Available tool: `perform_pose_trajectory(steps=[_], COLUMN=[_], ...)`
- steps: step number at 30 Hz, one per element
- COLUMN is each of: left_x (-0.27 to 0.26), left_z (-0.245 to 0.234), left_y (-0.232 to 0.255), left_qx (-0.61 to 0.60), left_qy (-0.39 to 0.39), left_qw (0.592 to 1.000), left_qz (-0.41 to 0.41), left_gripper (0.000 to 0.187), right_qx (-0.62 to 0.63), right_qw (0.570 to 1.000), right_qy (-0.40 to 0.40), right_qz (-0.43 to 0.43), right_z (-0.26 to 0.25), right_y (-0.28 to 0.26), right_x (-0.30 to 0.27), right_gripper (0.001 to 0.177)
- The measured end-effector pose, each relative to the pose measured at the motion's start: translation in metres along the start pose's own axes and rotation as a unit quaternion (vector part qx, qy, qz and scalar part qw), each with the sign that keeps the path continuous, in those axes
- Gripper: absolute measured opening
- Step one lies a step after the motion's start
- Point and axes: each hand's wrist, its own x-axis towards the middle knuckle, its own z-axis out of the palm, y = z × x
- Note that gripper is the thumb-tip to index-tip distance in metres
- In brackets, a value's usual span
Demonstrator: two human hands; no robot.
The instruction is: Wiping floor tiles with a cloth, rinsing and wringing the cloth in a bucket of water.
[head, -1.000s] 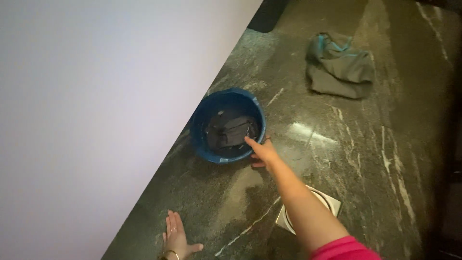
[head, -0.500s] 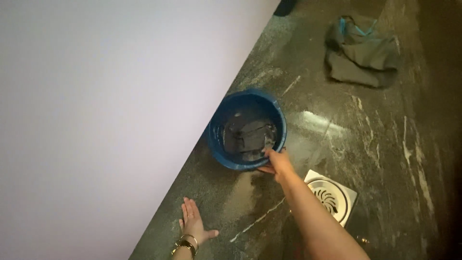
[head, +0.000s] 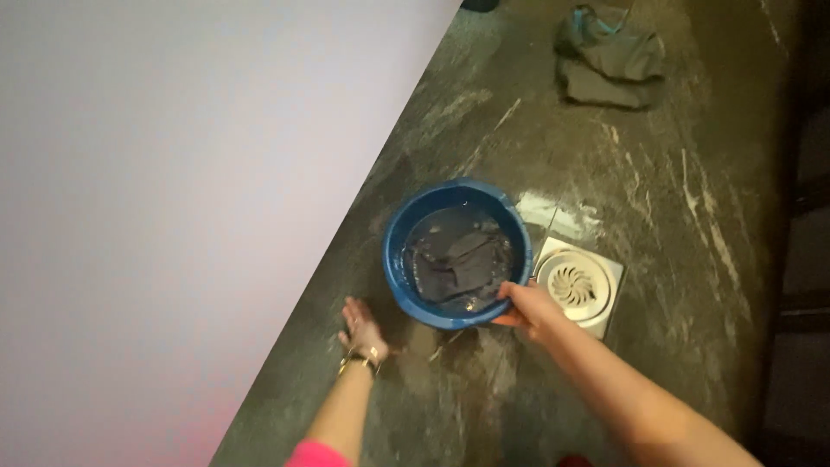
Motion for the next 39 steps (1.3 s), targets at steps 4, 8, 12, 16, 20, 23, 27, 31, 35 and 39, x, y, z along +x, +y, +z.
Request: perform_pose_trajectory(steps=[4,8,12,16,20,23,27,31,35,39], left_x=[0.056,0.026,-0.076,-0.095,-0.098,-0.083,-0.062,-0.034,-0.096,-0.159], left_z=[0.043,0.0,-0.056,-0.022,0.04,0.074,0.074,0.075,-0.019,-0.108], left_y=[-0.042,-0.052,-0.02,0.018,0.056,0.08,0.101,0.109,0.103,0.105], left_qx=[-0.241,-0.177,-0.289,-0.231,-0.058,0.139,0.034,0.196,0.092,-0.104], left_qy=[-0.003,0.037,0.226,0.284,0.129,-0.04,-0.201,-0.053,-0.018,-0.025], left_qw=[0.97,0.978,0.892,0.837,0.814,0.858,0.935,0.87,0.874,0.87], left_qz=[-0.011,0.102,0.265,0.407,0.564,0.494,0.291,0.449,0.477,0.481], left_gripper=[0.074,0.077,0.052,0.037,0.036,0.079,0.074,0.03,0.023,0.027], right_qx=[-0.002,0.016,0.011,-0.044,-0.073,-0.12,-0.156,-0.202,-0.349,-0.38], right_qw=[1.0,0.999,0.998,0.997,0.995,0.991,0.986,0.973,0.89,0.86], right_qy=[0.018,0.02,0.02,0.04,0.051,0.052,0.055,0.082,0.087,-0.045], right_qz=[0.01,0.027,0.05,0.052,0.045,0.009,-0.035,-0.079,-0.28,-0.337], right_z=[-0.012,-0.018,-0.042,-0.037,-0.037,-0.042,-0.054,-0.085,-0.083,-0.048], right_y=[0.043,0.082,0.124,0.098,0.083,0.062,0.039,0.047,0.027,-0.002], right_x=[-0.038,-0.062,-0.062,-0.117,-0.14,-0.16,-0.196,-0.168,-0.17,-0.196], right_gripper=[0.046,0.048,0.051,0.05,0.06,0.083,0.093,0.09,0.045,0.035])
